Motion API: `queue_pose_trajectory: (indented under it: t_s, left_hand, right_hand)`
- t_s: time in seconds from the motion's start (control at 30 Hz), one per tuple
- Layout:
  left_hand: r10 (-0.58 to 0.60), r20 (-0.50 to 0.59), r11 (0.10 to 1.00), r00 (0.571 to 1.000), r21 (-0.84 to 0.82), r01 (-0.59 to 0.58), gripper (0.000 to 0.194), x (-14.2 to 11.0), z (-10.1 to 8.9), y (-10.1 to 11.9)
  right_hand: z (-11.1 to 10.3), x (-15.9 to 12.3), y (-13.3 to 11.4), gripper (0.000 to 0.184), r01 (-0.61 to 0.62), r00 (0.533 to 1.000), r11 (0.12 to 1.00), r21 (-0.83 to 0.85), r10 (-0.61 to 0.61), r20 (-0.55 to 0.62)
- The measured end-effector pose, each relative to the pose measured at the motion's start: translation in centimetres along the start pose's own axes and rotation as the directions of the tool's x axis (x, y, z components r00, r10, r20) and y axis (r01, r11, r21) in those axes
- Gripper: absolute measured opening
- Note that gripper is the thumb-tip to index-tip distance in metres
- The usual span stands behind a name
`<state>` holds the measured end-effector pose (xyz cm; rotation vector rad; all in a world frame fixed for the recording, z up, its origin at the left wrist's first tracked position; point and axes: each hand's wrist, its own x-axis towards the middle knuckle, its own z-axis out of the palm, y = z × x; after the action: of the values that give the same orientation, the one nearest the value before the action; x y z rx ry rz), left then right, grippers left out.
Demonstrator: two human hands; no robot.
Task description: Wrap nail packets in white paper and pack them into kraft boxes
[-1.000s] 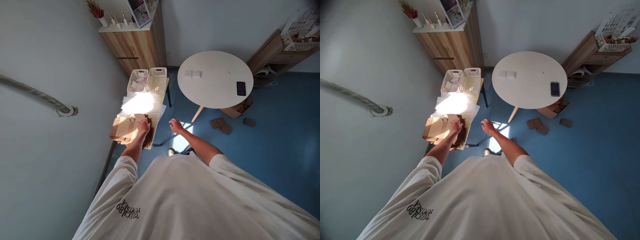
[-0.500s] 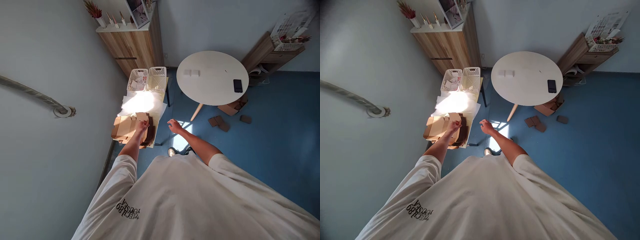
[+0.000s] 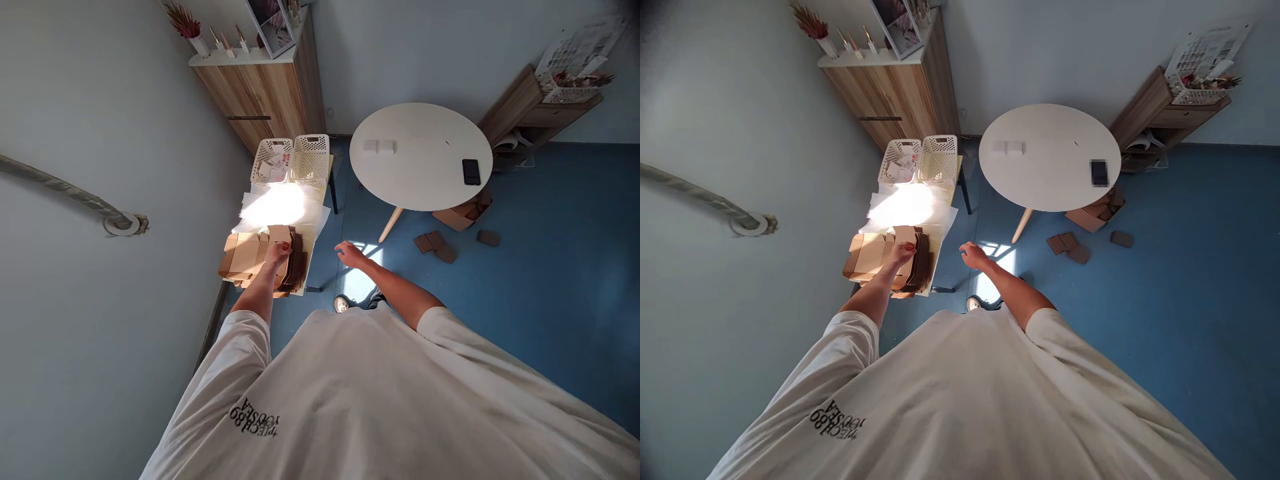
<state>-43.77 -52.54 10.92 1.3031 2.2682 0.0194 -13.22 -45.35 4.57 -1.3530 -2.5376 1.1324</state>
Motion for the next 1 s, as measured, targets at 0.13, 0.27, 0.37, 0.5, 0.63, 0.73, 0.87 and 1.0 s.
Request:
queue_pose_trajectory:
  t_s: [0.13, 0.27, 0.37, 0.5, 0.63, 0.73, 0.87, 1.0]
  left_hand:
    - [-0.018, -0.015, 0.999, 1.0, 0.036, 0.019, 0.036, -0.6, 0.3, 0.5]
    - [-0.011, -0.046, 0.979, 0.999, 0.202, 0.021, 0.045, -1.3, 1.4, 1.2]
    - [0.048, -0.055, 0.942, 0.997, 0.336, -0.027, 0.045, -1.5, 1.1, 2.3]
    - [0.172, -0.099, 0.918, 0.98, 0.376, -0.124, 0.042, -1.1, -1.0, 5.1]
    - [0.293, -0.165, 0.917, 0.942, 0.326, -0.229, 0.058, -0.4, -3.1, 9.3]
    - [0.417, -0.172, 0.883, 0.892, 0.31, -0.353, 0.061, 0.0, -3.9, 12.9]
    - [0.538, -0.112, 0.814, 0.836, 0.326, -0.48, 0.053, 0.3, -3.7, 17.9]
    - [0.652, -0.02, 0.693, 0.758, 0.421, -0.586, 0.042, 0.7, -2.9, 23.5]
  right_hand:
    - [-0.3, -0.2, 0.1, 0.037, -0.003, 1.0, 1.0, 0.012, 0.002, 0.02]
    - [-0.7, -0.4, 0.1, 0.037, 0.002, 1.0, 1.0, 0.019, -0.002, 0.031]
    - [-1.0, -0.4, 0.2, 0.037, 0.006, 0.999, 1.0, 0.012, -0.007, 0.034]
    - [-1.0, -0.2, 0.3, 0.036, 0.014, 0.999, 1.0, -0.008, -0.014, 0.035]
    - [-1.0, 0.1, 0.0, 0.041, 0.04, 0.999, 0.999, 0.006, -0.04, 0.032]
    - [-2.3, 0.2, -0.1, 0.063, 0.03, 0.986, 0.999, 0.019, -0.027, -0.164]
    - [-6.5, 0.2, 0.5, 0.087, -0.056, 0.86, 0.998, 0.029, 0.063, -0.506]
    - [-12.2, -0.2, 2.3, 0.087, -0.08, 0.828, 0.996, -0.039, 0.045, -0.559]
